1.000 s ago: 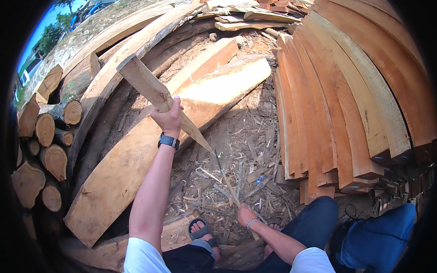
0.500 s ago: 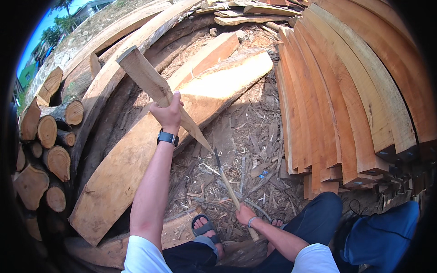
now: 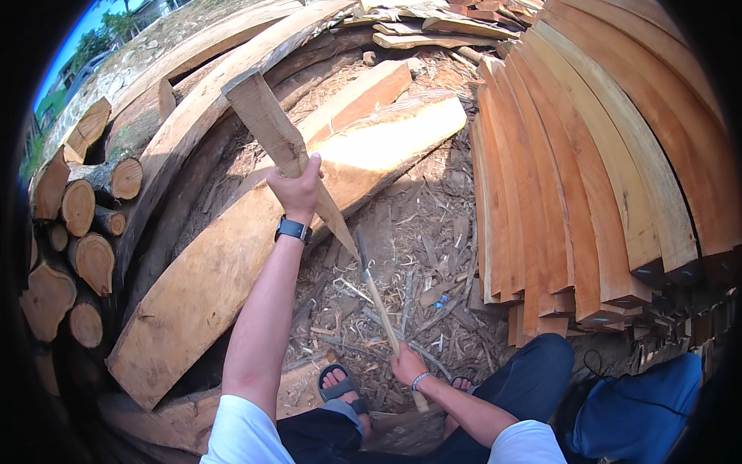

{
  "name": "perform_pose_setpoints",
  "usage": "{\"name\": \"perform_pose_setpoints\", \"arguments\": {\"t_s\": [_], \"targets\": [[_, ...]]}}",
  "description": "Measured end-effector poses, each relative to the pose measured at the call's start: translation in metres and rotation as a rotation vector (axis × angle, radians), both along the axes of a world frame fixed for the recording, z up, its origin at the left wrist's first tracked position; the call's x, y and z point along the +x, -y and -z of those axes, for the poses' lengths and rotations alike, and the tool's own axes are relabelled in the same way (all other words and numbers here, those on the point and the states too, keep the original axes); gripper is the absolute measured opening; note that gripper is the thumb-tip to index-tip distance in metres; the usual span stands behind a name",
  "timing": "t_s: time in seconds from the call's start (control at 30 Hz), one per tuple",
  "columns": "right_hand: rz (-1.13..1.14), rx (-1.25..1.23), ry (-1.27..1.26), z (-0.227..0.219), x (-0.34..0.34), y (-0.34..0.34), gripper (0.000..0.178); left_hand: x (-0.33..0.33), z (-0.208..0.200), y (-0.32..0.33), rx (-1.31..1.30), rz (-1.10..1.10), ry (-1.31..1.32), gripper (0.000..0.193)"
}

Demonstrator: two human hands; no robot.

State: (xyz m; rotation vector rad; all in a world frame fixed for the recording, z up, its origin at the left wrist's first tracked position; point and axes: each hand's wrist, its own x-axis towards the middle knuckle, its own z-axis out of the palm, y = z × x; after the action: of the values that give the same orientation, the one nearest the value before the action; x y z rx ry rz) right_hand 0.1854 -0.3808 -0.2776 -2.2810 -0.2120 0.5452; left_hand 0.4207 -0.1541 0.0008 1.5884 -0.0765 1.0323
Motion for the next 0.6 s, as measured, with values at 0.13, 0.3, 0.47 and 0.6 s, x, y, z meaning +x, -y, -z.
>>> {"name": "perform_pose_setpoints", "arguments": {"t_s": [0.13, 0.3, 0.47, 0.6], "targets": [[0.0, -0.047, -0.325, -0.032, 0.009, 0.003, 0.029, -0.001, 0.003, -0.003, 0.005, -0.006, -0.074, 0.022], [0.01, -0.143, -0.043, -0.003, 0.01, 0.014, 0.028, -0.004, 0.002, 0.002, 0.014, -0.032, -0.052, 0.024], [-0.053, -0.169, -0.063, 0.009, 0.013, 0.019, 0.029, -0.001, 0.004, -0.006, 0.033, -0.124, -0.038, 0.024], [0.015, -0.181, -0.074, 0.001, 0.012, 0.018, 0.03, -0.002, 0.003, -0.012, -0.018, -0.127, -0.038, 0.024]]}}
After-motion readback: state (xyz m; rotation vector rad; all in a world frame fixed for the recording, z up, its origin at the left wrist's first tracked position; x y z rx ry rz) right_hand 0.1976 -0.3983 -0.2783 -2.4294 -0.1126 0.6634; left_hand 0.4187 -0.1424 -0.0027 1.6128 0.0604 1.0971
